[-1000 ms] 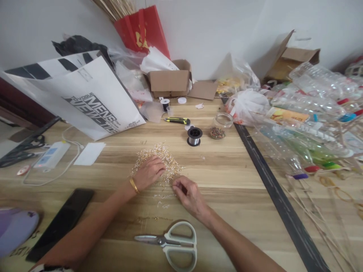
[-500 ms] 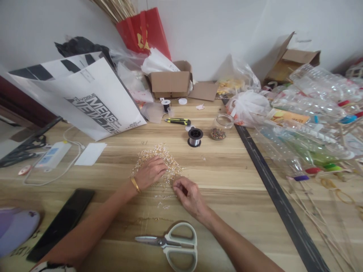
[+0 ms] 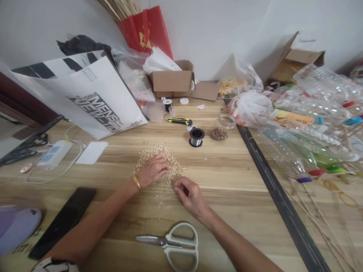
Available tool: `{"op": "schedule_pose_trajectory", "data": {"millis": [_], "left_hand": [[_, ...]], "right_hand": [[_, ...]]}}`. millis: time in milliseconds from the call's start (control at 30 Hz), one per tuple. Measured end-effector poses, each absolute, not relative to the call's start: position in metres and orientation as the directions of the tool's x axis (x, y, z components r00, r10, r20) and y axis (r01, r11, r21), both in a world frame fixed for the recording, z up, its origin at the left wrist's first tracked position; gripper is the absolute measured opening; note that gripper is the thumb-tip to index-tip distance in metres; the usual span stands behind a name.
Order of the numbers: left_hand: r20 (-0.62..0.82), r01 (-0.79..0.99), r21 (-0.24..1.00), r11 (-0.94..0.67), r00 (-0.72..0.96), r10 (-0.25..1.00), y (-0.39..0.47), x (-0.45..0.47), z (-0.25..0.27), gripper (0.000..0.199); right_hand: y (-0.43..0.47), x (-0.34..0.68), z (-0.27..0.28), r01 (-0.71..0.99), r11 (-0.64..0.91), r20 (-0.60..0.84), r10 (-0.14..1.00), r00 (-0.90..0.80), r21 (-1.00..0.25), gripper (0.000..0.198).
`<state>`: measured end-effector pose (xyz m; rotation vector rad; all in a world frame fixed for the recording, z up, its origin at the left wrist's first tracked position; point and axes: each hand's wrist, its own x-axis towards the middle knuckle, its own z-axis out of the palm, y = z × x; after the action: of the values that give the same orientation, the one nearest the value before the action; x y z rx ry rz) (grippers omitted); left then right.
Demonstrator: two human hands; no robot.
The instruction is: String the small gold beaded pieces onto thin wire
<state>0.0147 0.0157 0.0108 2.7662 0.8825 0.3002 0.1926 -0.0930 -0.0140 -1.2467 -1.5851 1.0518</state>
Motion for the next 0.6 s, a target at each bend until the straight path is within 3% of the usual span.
{"op": "schedule_pose_trajectory", "data": {"millis": [300, 500, 600], "left_hand": [[0.181, 0.551, 0.324, -0.769, 0.761, 0.623, 0.011, 0.013, 0.012, 0.011], [0.339, 0.519, 0.507, -0.688, 0.614, 0.713, 0.003, 0.011, 0.025, 0.012], [0.322, 0.489, 0.623, -0.611, 0.552, 0.770, -0.003, 0.009, 0.030, 0.009]], "right_hand": [[-0.093, 0.193, -0.016, 0.281, 0.154, 0.112, 0.981, -0.158, -0.947, 0.017], [-0.093, 0.193, -0.018, 0.271, 0.132, 0.093, 0.984, -0.149, -0.953, 0.017], [-0.093, 0.193, -0.018, 0.262, 0.130, 0.092, 0.984, -0.151, -0.956, 0.016]]}}
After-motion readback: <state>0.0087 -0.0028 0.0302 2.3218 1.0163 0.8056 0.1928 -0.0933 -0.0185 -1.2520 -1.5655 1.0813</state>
